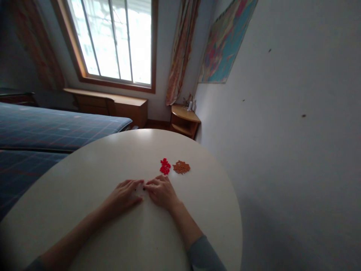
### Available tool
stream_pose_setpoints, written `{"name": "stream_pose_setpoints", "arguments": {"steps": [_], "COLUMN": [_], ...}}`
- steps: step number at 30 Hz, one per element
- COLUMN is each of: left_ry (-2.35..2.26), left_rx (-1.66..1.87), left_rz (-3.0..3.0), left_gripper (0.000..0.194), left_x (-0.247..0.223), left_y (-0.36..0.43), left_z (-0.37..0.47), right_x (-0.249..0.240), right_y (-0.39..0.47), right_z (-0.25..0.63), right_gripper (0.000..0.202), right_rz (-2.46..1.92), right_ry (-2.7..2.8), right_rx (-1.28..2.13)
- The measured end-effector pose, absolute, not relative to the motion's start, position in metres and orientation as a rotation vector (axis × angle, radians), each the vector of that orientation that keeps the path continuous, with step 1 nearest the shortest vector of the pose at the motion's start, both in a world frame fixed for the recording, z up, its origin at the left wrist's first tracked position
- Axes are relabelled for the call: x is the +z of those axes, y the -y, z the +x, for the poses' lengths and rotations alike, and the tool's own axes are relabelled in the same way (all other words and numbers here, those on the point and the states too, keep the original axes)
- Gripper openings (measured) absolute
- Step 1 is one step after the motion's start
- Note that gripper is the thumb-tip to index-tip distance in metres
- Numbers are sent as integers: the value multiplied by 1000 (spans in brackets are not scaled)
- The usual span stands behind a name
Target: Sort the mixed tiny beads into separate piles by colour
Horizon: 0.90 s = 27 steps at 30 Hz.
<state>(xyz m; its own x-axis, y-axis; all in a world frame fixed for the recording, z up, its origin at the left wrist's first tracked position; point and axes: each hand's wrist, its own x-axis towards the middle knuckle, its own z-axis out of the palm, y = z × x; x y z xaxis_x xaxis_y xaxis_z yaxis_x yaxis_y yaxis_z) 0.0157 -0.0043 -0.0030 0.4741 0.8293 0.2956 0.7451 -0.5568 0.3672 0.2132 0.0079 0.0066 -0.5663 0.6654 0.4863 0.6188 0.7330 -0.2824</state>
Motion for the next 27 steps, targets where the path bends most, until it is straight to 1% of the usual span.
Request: {"name": "stream_pose_setpoints", "arguments": {"steps": [6,13,17,27], "left_ry": [-1345,-1336,-1332,-1337], "left_rx": [662,657,660,646], "left_rz": [2531,2539,2538,2556], "left_gripper": [48,51,49,48], "left_x": [-6,-8,-6,-7], "left_y": [3,2,3,2], "left_z": [15,14,14,14], "right_x": [7,1,1,0], "right_y": [-8,-12,-14,-16], "right_z": [213,213,214,216], "right_gripper": [29,17,14,18], "right_rz": [-979,-1013,-1050,-1125], "right_ry": [2366,2317,2300,2189], "right_rx": [107,143,221,377]}}
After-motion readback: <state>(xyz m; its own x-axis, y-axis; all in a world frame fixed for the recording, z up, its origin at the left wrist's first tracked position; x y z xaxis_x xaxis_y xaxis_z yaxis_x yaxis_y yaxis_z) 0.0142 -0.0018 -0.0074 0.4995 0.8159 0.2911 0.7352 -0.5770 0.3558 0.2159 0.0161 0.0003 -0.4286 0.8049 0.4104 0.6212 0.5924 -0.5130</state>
